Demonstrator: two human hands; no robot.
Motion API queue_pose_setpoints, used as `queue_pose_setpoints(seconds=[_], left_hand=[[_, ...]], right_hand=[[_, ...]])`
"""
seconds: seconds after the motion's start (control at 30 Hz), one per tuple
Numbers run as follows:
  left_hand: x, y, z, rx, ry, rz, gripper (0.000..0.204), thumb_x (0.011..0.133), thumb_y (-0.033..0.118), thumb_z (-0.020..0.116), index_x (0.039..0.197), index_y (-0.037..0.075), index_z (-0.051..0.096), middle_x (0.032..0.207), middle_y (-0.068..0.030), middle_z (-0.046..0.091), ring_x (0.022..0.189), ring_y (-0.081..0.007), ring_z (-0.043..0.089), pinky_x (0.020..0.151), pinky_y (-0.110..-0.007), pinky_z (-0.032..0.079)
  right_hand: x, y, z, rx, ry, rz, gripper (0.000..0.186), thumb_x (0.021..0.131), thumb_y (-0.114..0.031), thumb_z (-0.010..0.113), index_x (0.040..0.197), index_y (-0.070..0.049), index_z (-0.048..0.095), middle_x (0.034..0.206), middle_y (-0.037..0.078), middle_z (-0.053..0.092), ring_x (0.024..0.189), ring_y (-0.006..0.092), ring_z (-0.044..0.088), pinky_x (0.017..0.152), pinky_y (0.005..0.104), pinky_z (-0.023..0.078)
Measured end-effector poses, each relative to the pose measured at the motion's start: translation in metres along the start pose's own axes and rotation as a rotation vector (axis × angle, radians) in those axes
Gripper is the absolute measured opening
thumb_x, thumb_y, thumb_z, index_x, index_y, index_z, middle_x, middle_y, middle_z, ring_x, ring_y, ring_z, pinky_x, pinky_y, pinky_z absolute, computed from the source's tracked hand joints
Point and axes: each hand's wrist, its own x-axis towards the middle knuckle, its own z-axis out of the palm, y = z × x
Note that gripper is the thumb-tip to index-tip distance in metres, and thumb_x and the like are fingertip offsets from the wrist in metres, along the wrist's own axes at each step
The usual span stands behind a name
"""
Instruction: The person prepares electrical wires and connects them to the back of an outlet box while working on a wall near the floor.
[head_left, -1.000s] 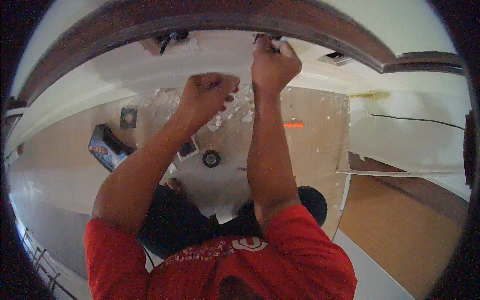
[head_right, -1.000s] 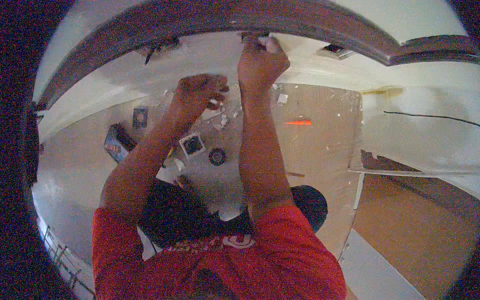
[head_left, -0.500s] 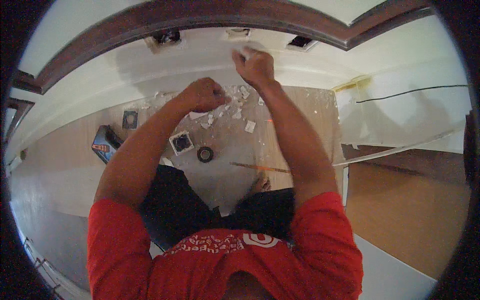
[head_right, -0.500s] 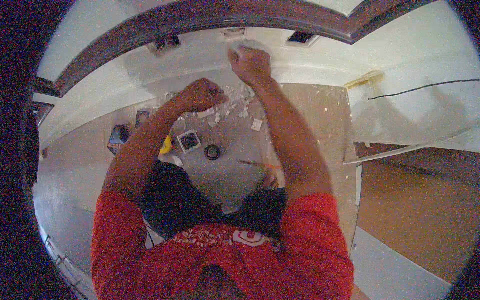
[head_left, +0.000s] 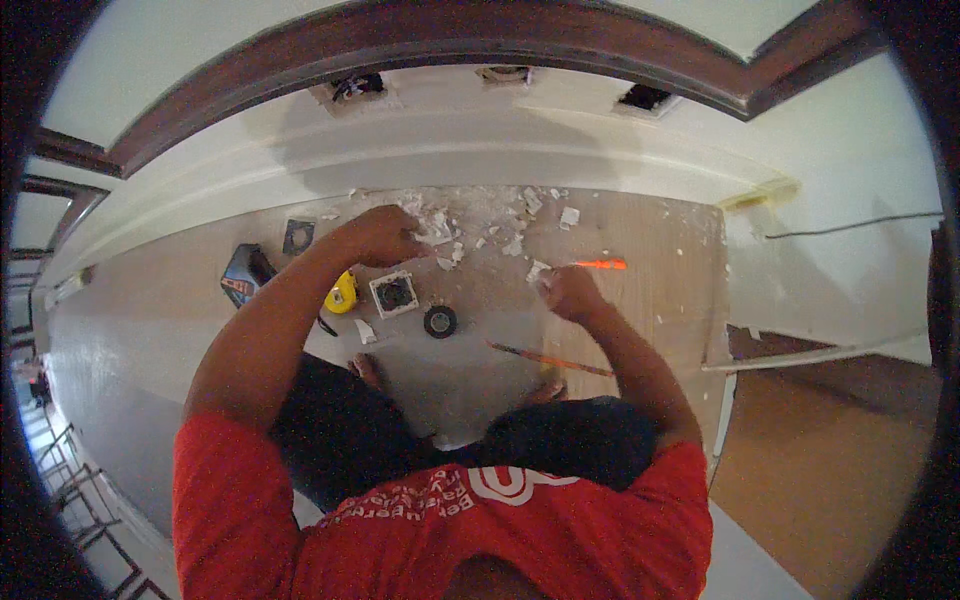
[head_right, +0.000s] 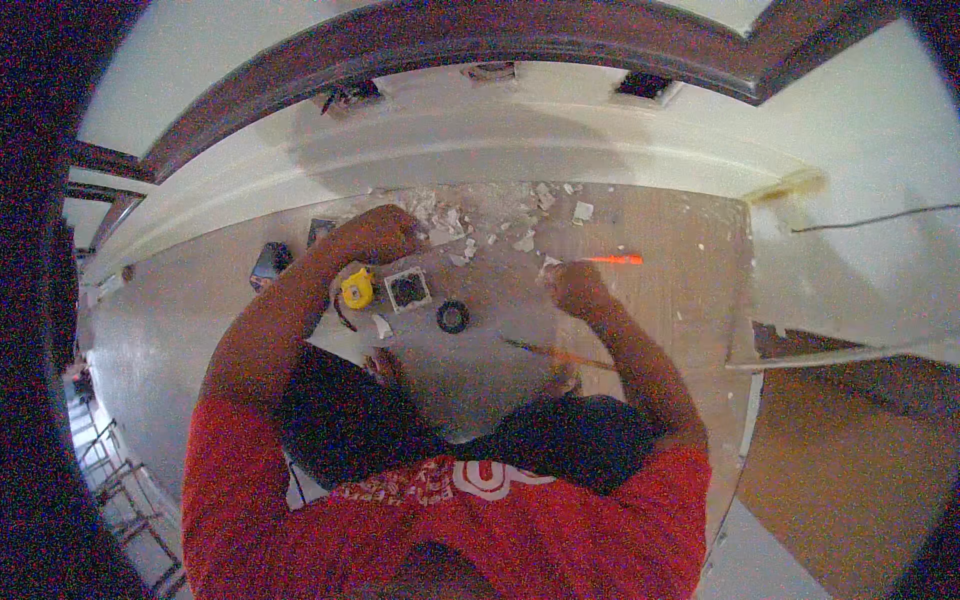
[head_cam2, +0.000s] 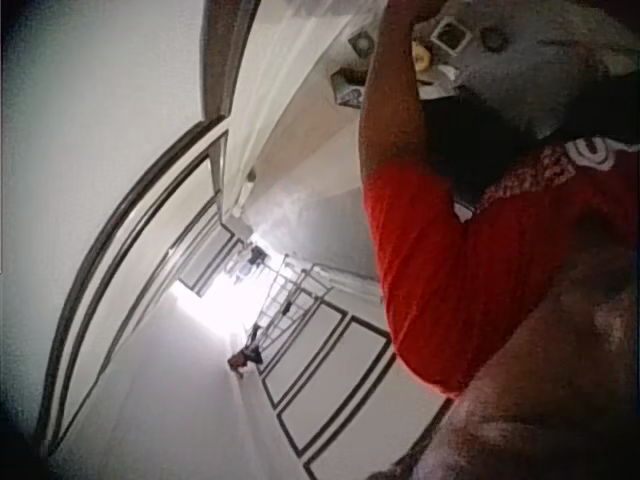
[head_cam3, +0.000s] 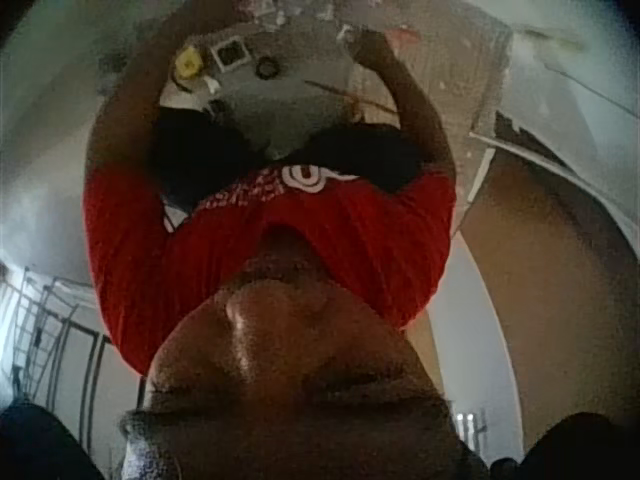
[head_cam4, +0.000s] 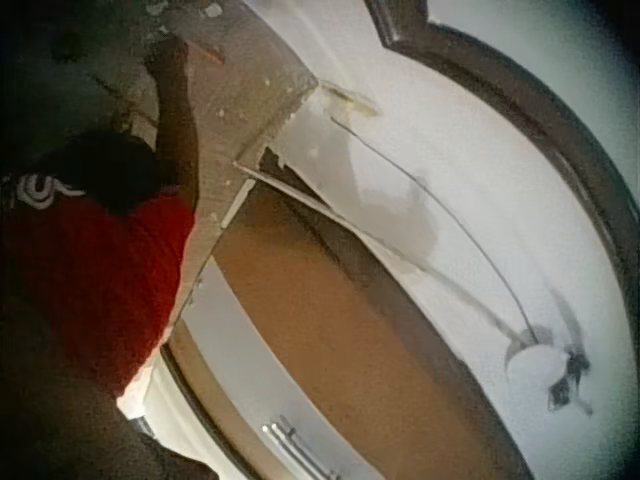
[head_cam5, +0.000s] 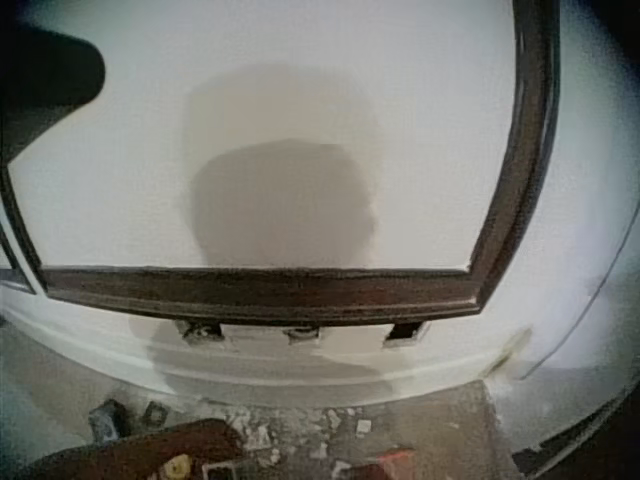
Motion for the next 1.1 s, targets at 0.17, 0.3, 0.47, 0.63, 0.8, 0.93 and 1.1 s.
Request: queue_pose_setpoints(seconds=[0.17, 0.3, 0.47, 0.63, 0.8, 0.93, 1.1], left_hand=[[-0.029, -0.069, 0.042, 0.015, 0.068, -0.067, 0.052, 0.084, 0.048, 0.064, 0.111, 0.003, 0.068, 0.102, -0.0232, 0.067, 0.102, -0.0371, 0.064, 0.090, -0.046, 0.049], [-0.057, -0.071, 0.053, -0.127, 0.112, -0.193, 0.038, 0.088, 0.037, 0.061, 0.106, 0.004, 0.067, 0.100, -0.0204, 0.066, 0.100, -0.0360, 0.063, 0.087, -0.045, 0.050], [-0.095, -0.053, 0.033, 0.017, 0.096, -0.289, 0.026, 0.094, 0.030, 0.055, 0.094, 0.006, 0.066, 0.089, -0.0175, 0.064, 0.086, -0.0375, 0.063, 0.077, -0.049, 0.050], [-0.098, -0.030, 0.025, 0.052, 0.030, -0.478, 0.046, 0.088, 0.038, 0.062, 0.114, -0.001, 0.064, 0.103, -0.0230, 0.066, 0.099, -0.0383, 0.063, 0.089, -0.045, 0.049], [-0.090, -0.027, 0.051, 0.005, 0.069, -0.309, 0.042, 0.088, 0.037, 0.060, 0.113, 0.003, 0.063, 0.098, -0.0236, 0.067, 0.094, -0.0412, 0.064, 0.086, -0.047, 0.051], [-0.089, -0.028, 0.051, 0.141, -0.082, -0.246, 0.041, 0.084, 0.035, 0.063, 0.114, 0.007, 0.064, 0.100, -0.0227, 0.067, 0.095, -0.0403, 0.064, 0.086, -0.048, 0.051], [-0.078, -0.028, 0.040, -0.046, 0.213, -0.247, 0.042, 0.082, 0.037, 0.063, 0.108, 0.004, 0.068, 0.102, -0.0225, 0.067, 0.103, -0.0393, 0.062, 0.091, -0.047, 0.049]], right_hand=[[0.044, -0.034, 0.030, 0.181, 0.024, -0.229, 0.032, 0.091, -0.040, 0.056, 0.089, -0.009, 0.066, 0.082, 0.017, 0.066, 0.078, 0.0380, 0.065, 0.071, 0.0481, 0.051], [0.068, -0.045, 0.020, 0.306, -0.072, -0.212, 0.029, 0.091, -0.036, 0.058, 0.090, -0.009, 0.067, 0.081, 0.016, 0.067, 0.076, 0.0369, 0.065, 0.069, 0.0461, 0.051], [0.067, -0.040, 0.045, 0.508, -0.031, -0.174, 0.030, 0.089, -0.038, 0.060, 0.095, -0.009, 0.068, 0.080, 0.018, 0.068, 0.077, 0.0383, 0.066, 0.070, 0.0474, 0.051], [0.009, -0.048, 0.077, 0.347, -0.323, -0.128, 0.031, 0.085, -0.038, 0.064, 0.096, -0.009, 0.069, 0.086, 0.019, 0.068, 0.084, 0.0384, 0.066, 0.076, 0.0496, 0.051], [-0.042, -0.049, 0.120, 0.294, -0.128, -0.169, 0.040, 0.085, -0.044, 0.062, 0.098, -0.006, 0.069, 0.092, 0.020, 0.068, 0.088, 0.0390, 0.066, 0.077, 0.0504, 0.051], [-0.044, -0.053, 0.114, 0.286, -0.284, -0.025, 0.036, 0.087, -0.039, 0.061, 0.101, -0.006, 0.068, 0.091, 0.021, 0.068, 0.084, 0.0403, 0.066, 0.075, 0.0509, 0.051], [-0.055, -0.050, 0.076, 0.272, 0.016, 0.113, 0.031, 0.090, -0.033, 0.057, 0.099, -0.005, 0.069, 0.092, 0.022, 0.068, 0.083, 0.0415, 0.065, 0.075, 0.0504, 0.051]])
